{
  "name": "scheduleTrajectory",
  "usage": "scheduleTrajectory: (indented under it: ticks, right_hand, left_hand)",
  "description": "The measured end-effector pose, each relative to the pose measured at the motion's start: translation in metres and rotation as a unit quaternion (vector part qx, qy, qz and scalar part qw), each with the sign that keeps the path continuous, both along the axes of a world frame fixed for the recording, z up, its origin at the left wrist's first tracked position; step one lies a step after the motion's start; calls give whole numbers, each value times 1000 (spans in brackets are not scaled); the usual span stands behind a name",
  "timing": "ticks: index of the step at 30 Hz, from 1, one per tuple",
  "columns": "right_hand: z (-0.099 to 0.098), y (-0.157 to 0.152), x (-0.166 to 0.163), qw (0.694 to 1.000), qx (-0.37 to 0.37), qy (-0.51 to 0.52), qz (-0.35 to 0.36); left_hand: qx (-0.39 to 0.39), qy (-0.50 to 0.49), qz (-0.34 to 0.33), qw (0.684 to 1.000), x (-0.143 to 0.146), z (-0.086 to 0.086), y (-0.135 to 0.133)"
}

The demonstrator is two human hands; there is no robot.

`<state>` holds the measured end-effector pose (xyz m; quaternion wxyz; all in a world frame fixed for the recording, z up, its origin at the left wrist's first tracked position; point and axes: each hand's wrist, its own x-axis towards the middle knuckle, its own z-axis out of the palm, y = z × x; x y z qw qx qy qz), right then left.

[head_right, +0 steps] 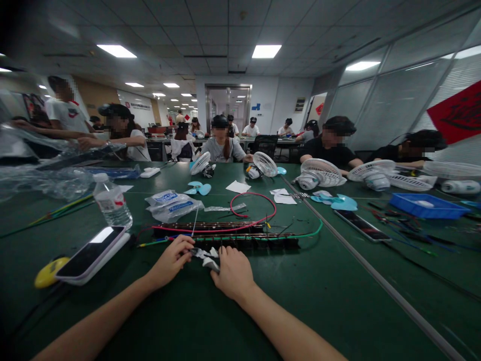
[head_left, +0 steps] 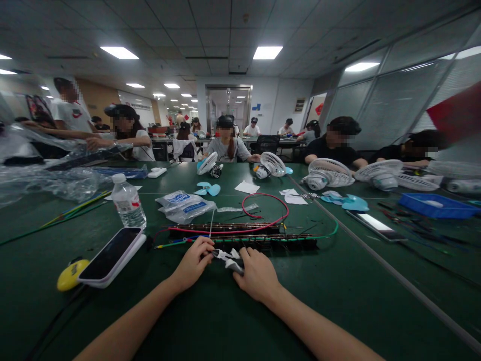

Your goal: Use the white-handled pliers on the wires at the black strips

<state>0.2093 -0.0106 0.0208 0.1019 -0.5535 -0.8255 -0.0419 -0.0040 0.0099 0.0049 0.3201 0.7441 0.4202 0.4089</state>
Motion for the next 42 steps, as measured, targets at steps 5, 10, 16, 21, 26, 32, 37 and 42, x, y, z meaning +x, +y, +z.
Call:
scheduleTrajectory:
  ticks: [5, 10, 16, 21, 26, 32, 37, 42]
  right_hand:
    - [3, 0, -1, 1000, -2, 5, -4]
    - [4, -1, 0, 1000, -6, 14, -3]
    - [-3, 0, 1, 999, 9, 36, -1]
    - [-9, 3, 5, 995, 3, 99, -12]
    - [-7, 3, 6, 996, 18, 85, 15]
    - [-1, -2, 3, 999, 34, 33, 26]
    - [1, -2, 2, 999, 34, 23, 23]
    - [2, -2, 2, 999, 26, 16, 26]
  left_hand:
    - [9, 9, -3, 1000, -1, -3, 2]
    - [9, 12, -2, 1000, -2, -2, 2]
    - [7, 9, 1, 1000, 0, 0, 0]
    - [9, 6, 1, 1000, 0, 2, 0]
    - [3, 5, -1, 1000, -2, -1, 1]
    - [4, 9, 0, 1000, -2, -1, 2]
    - [5, 5, 1, 1000, -2, -2, 3]
    - [6, 14, 4, 1000, -3, -5, 4]
